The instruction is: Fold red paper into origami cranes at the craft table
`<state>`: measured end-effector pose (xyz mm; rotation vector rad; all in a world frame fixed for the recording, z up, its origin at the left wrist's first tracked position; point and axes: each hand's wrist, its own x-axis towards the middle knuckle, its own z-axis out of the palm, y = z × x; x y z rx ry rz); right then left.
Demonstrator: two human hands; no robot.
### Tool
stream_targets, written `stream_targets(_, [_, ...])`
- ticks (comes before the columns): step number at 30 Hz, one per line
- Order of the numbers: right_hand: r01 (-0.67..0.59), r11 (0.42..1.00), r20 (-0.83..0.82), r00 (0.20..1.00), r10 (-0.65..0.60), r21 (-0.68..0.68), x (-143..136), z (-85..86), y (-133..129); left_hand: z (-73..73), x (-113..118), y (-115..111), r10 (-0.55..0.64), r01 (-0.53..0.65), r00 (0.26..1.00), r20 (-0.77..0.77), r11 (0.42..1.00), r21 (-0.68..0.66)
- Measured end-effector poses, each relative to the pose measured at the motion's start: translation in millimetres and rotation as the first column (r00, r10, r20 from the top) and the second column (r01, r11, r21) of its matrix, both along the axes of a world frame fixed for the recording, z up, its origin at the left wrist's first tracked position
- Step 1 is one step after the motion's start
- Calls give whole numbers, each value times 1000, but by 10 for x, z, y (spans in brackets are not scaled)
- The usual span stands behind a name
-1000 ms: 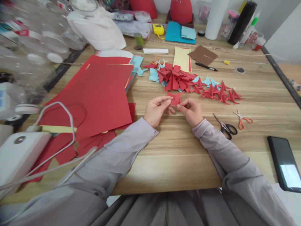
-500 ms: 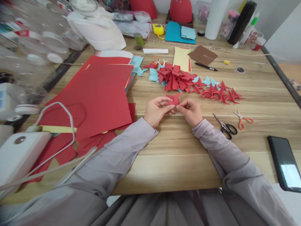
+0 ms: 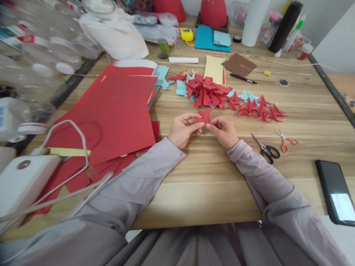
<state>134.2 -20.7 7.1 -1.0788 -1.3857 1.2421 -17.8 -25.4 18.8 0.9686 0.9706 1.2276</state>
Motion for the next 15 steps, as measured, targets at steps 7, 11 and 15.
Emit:
stream_targets(7, [-40, 999, -34, 999, 39, -21, 15, 46, -15, 2, -8, 13, -52, 52, 999, 0, 998, -18])
stream_targets(11, [-38, 998, -42, 998, 36, -42, 22, 61, -22, -6, -21, 30, -86, 86, 996, 0, 996, -13])
stream_targets(15, [-35, 998, -45, 998, 33, -50, 25, 70, -19, -19, -13, 19, -70, 70, 998, 2, 998, 8])
